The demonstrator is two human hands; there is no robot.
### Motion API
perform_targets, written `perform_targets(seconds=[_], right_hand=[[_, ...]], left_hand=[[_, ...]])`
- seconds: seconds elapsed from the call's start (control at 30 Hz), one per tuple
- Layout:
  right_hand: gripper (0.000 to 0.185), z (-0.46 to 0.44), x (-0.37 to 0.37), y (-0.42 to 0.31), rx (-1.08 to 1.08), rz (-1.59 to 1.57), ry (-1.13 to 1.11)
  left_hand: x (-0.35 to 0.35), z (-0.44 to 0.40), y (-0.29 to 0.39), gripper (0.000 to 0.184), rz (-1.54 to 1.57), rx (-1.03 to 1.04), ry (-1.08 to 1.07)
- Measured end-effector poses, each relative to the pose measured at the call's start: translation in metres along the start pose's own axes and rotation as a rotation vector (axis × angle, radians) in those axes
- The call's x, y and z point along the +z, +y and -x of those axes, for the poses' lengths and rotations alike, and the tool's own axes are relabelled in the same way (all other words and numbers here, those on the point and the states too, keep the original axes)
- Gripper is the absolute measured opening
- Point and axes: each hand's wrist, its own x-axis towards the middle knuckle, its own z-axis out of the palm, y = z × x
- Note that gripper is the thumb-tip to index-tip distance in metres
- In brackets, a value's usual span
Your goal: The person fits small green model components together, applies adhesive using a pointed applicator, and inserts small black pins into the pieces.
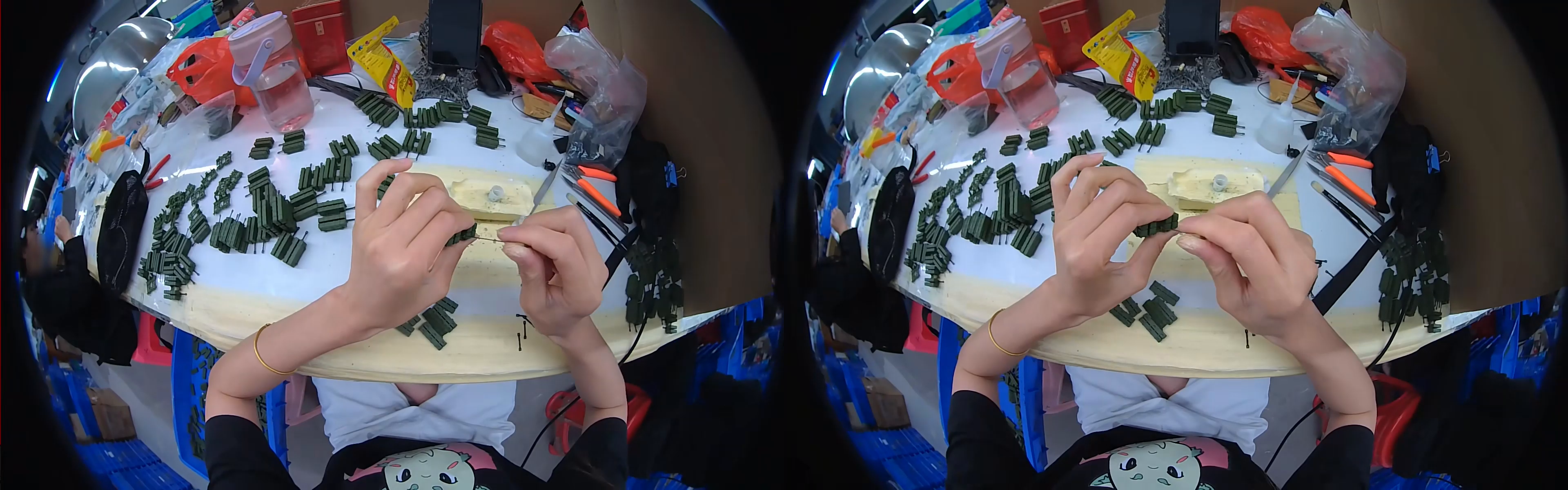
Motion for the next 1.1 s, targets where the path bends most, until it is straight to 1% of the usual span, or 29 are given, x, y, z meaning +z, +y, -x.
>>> perform_targets(seconds=[0.1, 0.23, 0.43, 0.77, 0.9, 0.93, 1.07, 1.1], right_hand=[[0.008, 0.001, 0.001, 0.0, 0.011, -0.001, -0.018], [0.01, -0.001, 0.0, 0.0, 0.03, 0.028, -0.065], [0.012, -0.002, 0.0, 0.0, 0.033, 0.033, -0.066], [0.011, -0.002, -0.001, 0.0, -0.044, 0.044, -0.06], [0.009, -0.006, -0.007, 0.009, -0.037, 0.166, 0.169], [0.009, -0.007, -0.007, 0.013, -0.034, 0.167, 0.169], [0.011, -0.007, -0.001, 0.043, 0.202, 0.233, 0.01], [0.011, -0.005, 0.0, 0.046, 0.2, 0.232, 0.008]], left_hand=[[0.0, 0.0, 0.001, 0.023, 0.0, 0.004, 0.002], [0.0, -0.001, 0.002, 0.024, -0.008, -0.001, -0.001], [0.0, -0.001, 0.001, 0.024, 0.001, 0.001, -0.01], [0.0, -0.001, 0.002, 0.023, -0.002, -0.019, -0.03], [0.0, -0.001, -0.002, 0.021, -0.017, -0.009, -0.01], [-0.001, 0.0, -0.001, 0.021, -0.015, -0.009, -0.012], [-0.002, -0.001, 0.001, 0.019, -0.004, -0.008, -0.007], [-0.002, -0.001, 0.001, 0.019, -0.006, -0.009, -0.005]])
